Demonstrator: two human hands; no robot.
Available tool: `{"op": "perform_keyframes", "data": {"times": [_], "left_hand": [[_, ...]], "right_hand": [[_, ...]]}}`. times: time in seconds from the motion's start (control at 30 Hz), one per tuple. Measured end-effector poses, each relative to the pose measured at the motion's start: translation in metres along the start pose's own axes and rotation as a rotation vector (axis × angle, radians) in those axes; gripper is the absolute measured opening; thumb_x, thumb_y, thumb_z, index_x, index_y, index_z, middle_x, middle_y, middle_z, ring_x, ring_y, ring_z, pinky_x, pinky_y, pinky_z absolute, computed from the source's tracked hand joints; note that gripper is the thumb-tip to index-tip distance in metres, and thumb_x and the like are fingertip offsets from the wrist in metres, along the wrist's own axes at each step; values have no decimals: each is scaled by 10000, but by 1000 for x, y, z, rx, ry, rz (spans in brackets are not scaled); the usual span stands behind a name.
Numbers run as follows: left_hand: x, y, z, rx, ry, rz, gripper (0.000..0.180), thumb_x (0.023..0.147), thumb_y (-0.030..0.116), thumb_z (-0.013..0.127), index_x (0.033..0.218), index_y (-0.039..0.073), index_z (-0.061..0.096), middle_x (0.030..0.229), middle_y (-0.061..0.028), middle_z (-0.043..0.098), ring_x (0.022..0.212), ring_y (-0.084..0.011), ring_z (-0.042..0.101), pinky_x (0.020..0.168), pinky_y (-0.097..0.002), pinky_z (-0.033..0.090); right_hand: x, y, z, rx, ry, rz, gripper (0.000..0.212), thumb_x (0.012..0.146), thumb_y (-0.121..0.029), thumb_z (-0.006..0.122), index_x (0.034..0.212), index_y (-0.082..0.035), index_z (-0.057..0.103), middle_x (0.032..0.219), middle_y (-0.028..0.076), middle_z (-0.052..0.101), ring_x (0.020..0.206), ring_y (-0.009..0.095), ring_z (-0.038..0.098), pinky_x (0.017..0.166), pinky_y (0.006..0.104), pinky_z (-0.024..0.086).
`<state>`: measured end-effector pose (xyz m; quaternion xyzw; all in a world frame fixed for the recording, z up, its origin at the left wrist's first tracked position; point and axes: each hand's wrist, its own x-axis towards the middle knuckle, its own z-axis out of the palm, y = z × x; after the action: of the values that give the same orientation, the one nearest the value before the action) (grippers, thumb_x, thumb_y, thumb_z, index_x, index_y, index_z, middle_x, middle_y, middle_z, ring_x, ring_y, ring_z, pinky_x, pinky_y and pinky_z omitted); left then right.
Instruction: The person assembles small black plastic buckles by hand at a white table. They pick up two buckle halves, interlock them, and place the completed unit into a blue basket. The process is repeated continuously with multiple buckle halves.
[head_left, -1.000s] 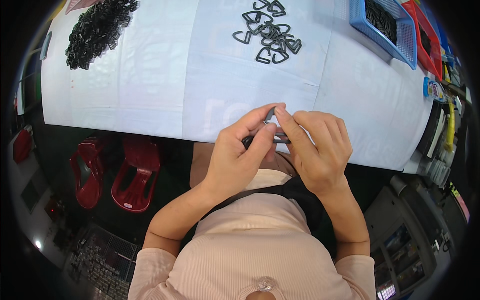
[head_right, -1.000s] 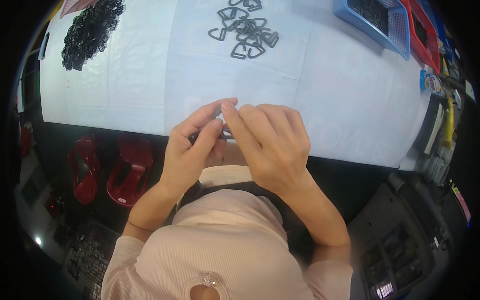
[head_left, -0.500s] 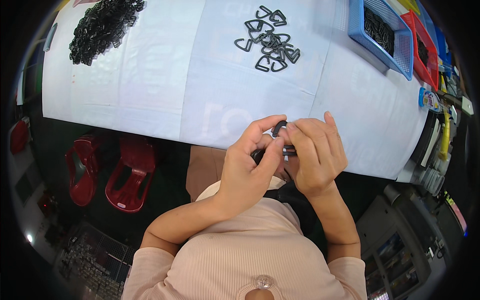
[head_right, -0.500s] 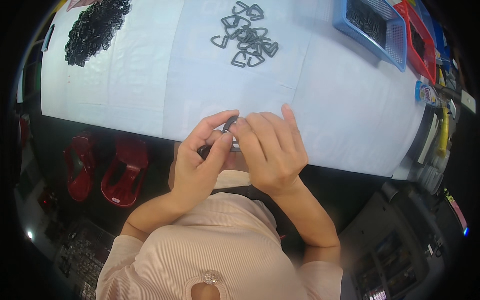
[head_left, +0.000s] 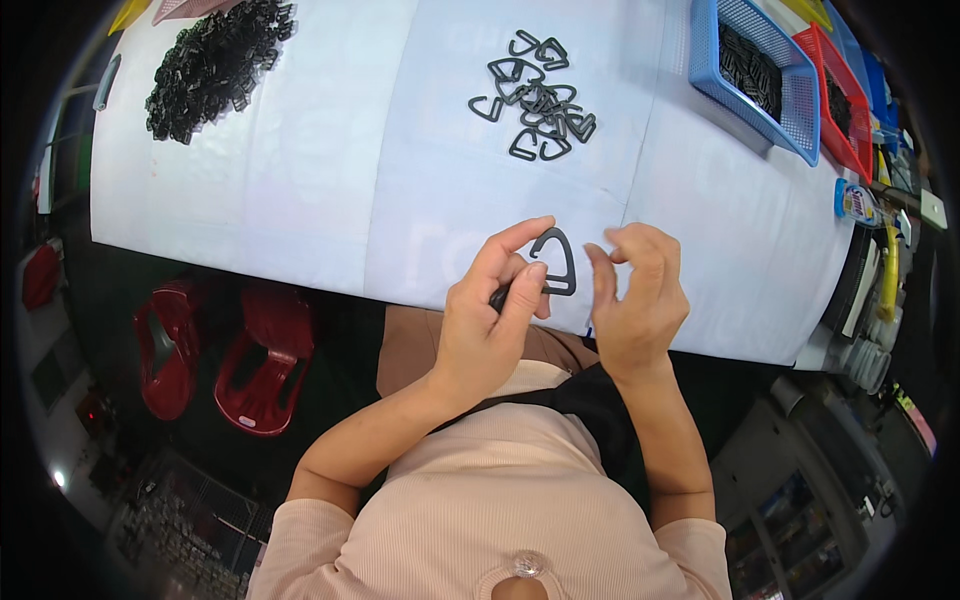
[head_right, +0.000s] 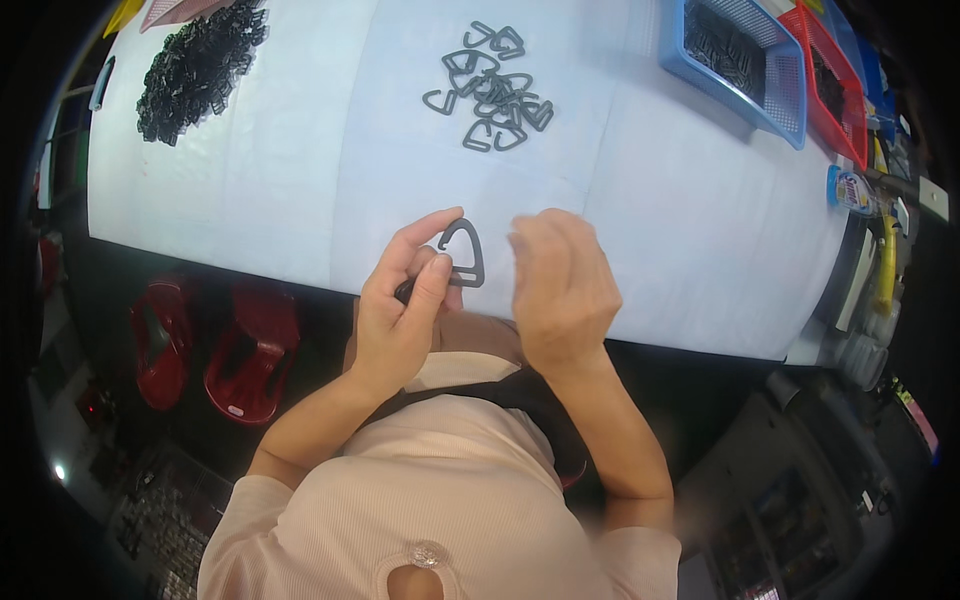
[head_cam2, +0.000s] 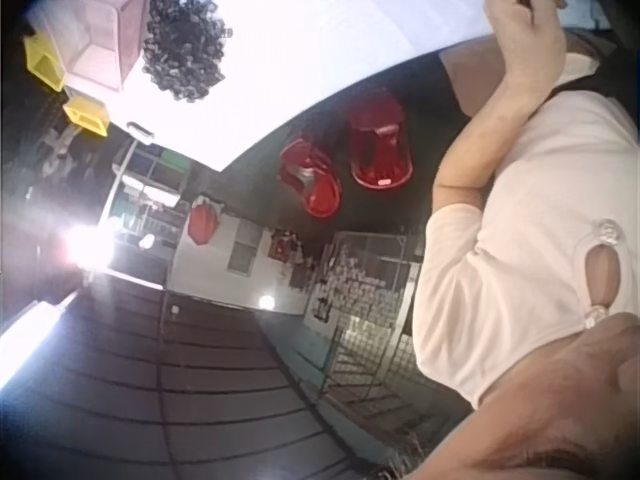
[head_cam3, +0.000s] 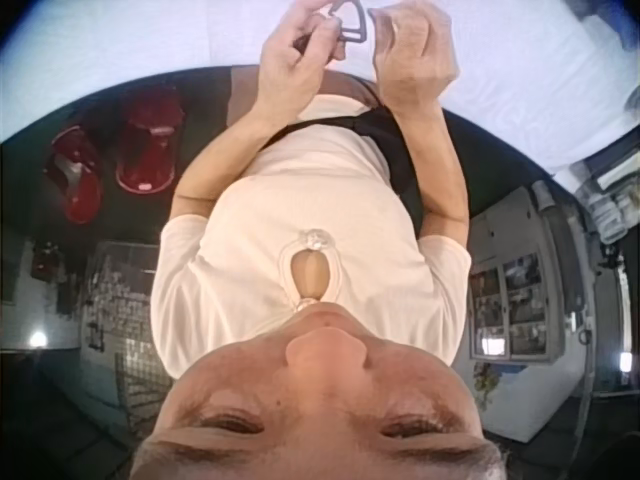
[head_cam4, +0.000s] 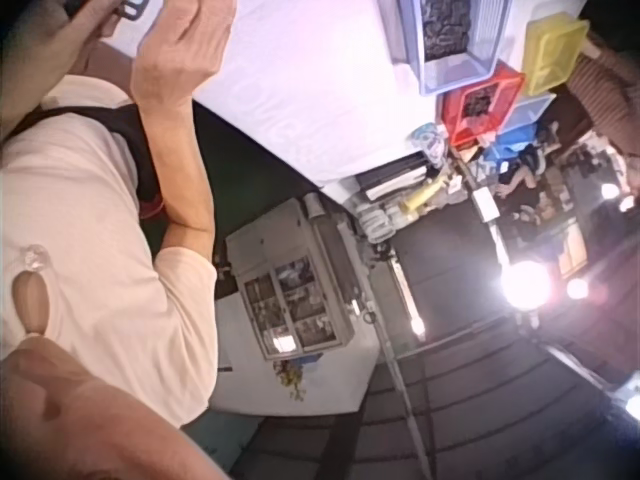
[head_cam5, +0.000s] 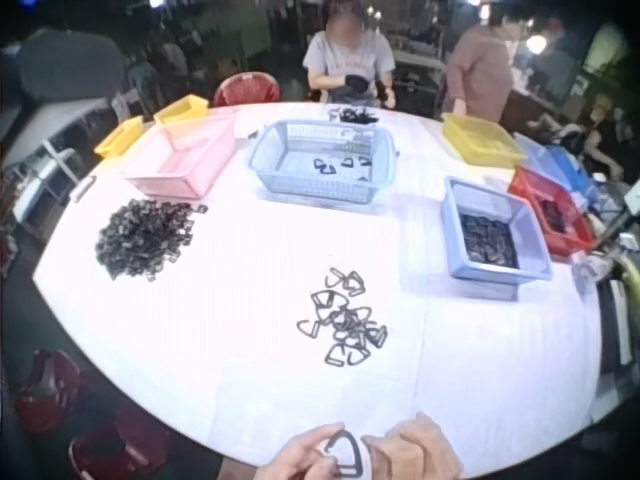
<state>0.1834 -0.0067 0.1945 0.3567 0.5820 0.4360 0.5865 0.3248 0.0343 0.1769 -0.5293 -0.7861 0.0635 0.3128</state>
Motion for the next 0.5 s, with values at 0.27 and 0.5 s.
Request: {"op": "perform_keyframes", "data": {"times": [0.27, 0.5], "left_hand": [[7, -7, -4, 88, -10, 112, 336, 896, 47, 496, 1231, 24, 489, 661, -24, 563, 607, -70, 522, 586, -205, 418], [34, -25, -4, 56, -134, 76, 343, 907, 102, 507, 1239, 18, 480, 679, -25, 595, 601, -70, 508, 606, -203, 411]], "right_hand": [[16, -6, -15, 996, -434, 815, 133, 860, -91, 586, 911, 19, 640, 807, 51, 629, 681, 89, 557, 616, 238, 443], [29, 11, 17, 855, -509, 990, 305, 872, -247, 601, 696, 3, 593, 607, 32, 573, 579, 54, 475, 525, 219, 376]]}}
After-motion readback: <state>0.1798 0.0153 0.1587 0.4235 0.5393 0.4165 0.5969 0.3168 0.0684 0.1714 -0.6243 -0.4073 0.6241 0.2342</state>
